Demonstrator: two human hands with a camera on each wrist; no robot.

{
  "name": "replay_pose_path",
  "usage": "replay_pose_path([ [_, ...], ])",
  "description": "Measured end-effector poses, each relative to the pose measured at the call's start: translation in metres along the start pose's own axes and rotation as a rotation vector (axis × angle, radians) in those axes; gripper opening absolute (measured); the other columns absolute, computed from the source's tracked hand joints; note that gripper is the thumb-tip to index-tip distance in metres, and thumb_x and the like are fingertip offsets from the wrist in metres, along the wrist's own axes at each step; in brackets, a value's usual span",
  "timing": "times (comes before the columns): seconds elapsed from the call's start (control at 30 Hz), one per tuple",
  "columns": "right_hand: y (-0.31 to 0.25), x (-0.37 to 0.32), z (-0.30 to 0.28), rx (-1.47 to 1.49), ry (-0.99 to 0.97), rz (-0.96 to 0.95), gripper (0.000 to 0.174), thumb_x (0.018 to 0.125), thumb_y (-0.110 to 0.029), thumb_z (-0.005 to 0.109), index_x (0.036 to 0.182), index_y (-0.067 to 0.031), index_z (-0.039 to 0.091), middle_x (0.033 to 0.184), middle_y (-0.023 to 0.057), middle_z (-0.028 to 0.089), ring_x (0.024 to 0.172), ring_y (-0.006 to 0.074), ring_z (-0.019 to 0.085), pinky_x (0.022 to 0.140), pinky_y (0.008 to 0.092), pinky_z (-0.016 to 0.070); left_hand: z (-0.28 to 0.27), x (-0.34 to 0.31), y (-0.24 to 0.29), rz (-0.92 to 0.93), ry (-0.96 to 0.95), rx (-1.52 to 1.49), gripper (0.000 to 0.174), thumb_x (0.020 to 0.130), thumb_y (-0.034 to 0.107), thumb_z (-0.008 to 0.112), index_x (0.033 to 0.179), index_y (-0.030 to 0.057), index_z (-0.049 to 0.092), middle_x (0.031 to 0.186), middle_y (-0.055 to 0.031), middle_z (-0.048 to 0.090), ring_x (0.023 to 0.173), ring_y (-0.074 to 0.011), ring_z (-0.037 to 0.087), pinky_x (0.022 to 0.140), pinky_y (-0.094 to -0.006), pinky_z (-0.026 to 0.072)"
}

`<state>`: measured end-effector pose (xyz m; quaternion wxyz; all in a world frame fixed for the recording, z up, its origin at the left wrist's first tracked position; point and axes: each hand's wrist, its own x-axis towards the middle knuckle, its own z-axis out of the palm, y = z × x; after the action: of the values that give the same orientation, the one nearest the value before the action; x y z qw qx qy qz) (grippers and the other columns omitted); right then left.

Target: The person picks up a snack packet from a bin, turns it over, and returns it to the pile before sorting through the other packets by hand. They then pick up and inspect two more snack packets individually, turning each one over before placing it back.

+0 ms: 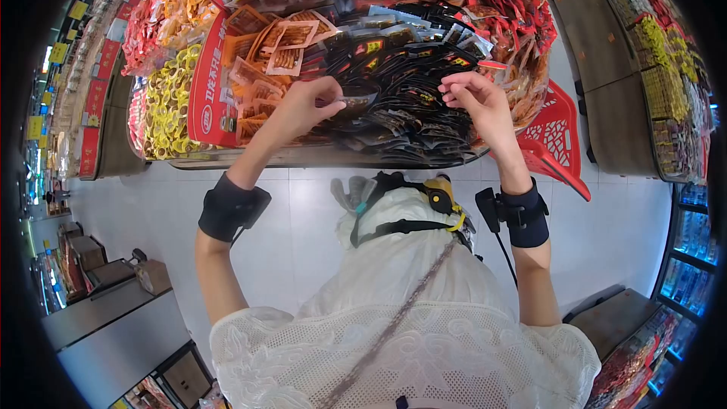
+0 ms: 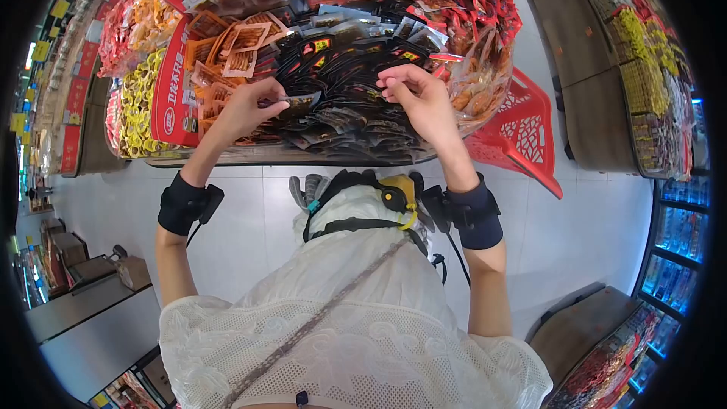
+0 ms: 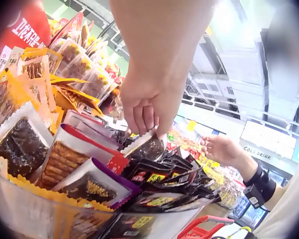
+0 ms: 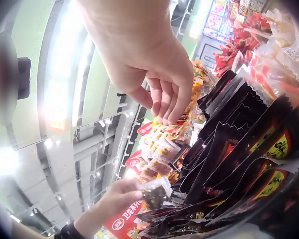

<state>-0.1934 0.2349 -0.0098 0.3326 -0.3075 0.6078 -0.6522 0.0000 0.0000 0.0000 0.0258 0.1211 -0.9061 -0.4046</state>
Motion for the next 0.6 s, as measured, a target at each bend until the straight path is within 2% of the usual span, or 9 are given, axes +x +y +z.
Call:
replay_pose_path([
  [0.07,0.004,0.004,0.003,0.022,-0.006,-0.001,0.016,0.088,-0.005,0.051,0.100,0.0008,0.058,0.088,0.0050,0.063,0.077,0.0083,0.058,0.071,0.0214,0.0482,-0.010,0.001,0.008,-0.009,0.034,-0.082,0.015,0.079,0.009,0.064,0.086,0.0005,0.053,0.079,-0.0024,0.061,0.074,-0.0120,0.059,0.070,-0.0258,0.0467],
  [0.17,0.003,0.006,0.001,0.015,-0.017,0.010,0.015,0.088,-0.005,0.051,0.099,0.0014,0.059,0.088,0.0053,0.063,0.076,0.0086,0.058,0.070,0.0219,0.0484,-0.014,0.010,0.025,-0.036,0.092,-0.301,0.015,0.079,0.008,0.064,0.086,0.0005,0.053,0.078,-0.0013,0.060,0.075,-0.0091,0.058,0.070,-0.0240,0.0461],
  [0.3,0.000,0.017,0.012,0.052,-0.020,-0.029,0.017,0.090,-0.008,0.049,0.098,0.0021,0.059,0.088,0.0055,0.063,0.077,0.0089,0.058,0.070,0.0222,0.0485,-0.022,0.027,0.054,0.066,0.102,-0.395,0.013,0.082,0.006,0.062,0.088,0.0026,0.050,0.083,0.0021,0.056,0.082,-0.0043,0.054,0.071,-0.0193,0.0428],
  [0.37,-0.006,0.021,0.018,0.092,-0.020,-0.054,0.019,0.091,-0.011,0.048,0.098,0.0026,0.059,0.087,0.0056,0.063,0.077,0.0094,0.059,0.071,0.0224,0.0487,-0.016,0.038,0.061,0.140,0.118,-0.573,0.012,0.083,0.008,0.061,0.088,0.0046,0.050,0.084,0.0022,0.056,0.076,-0.0035,0.052,0.068,-0.0186,0.0422],
  [0.4,-0.008,0.023,0.020,0.149,-0.029,-0.074,0.021,0.091,-0.015,0.048,0.098,0.0013,0.059,0.086,0.0025,0.063,0.073,0.0057,0.056,0.063,0.0201,0.0453,-0.012,0.043,0.066,0.142,0.127,-0.645,0.011,0.084,0.008,0.060,0.088,0.0050,0.051,0.084,0.0022,0.056,0.074,-0.0032,0.052,0.067,-0.0183,0.0420],
  [0.5,0.001,0.029,0.017,0.359,-0.028,0.031,0.020,0.090,-0.016,0.050,0.098,-0.0003,0.060,0.083,-0.0017,0.062,0.066,0.0018,0.050,0.055,0.0172,0.0368,-0.001,0.056,0.072,0.094,0.145,-0.786,0.011,0.084,0.011,0.059,0.091,0.0065,0.052,0.086,0.0009,0.058,0.073,-0.0029,0.051,0.064,-0.0185,0.0445],
  [0.53,0.000,0.029,0.018,0.420,-0.054,0.046,0.018,0.088,-0.015,0.054,0.098,-0.0012,0.060,0.080,-0.0043,0.061,0.062,-0.0011,0.044,0.051,0.0162,0.0287,0.002,0.059,0.073,0.060,0.144,-0.803,0.011,0.084,0.011,0.060,0.091,0.0068,0.052,0.087,0.0007,0.058,0.074,-0.0030,0.052,0.064,-0.0188,0.0454],
  [0.6,-0.006,0.027,0.022,0.315,-0.042,-0.008,0.017,0.087,-0.012,0.055,0.099,-0.0004,0.059,0.080,-0.0029,0.062,0.063,-0.0010,0.045,0.052,0.0157,0.0307,0.010,0.067,0.070,0.013,0.158,-0.861,0.012,0.083,0.011,0.060,0.092,0.0078,0.052,0.090,0.0006,0.059,0.077,-0.0044,0.053,0.064,-0.0207,0.0487],
])
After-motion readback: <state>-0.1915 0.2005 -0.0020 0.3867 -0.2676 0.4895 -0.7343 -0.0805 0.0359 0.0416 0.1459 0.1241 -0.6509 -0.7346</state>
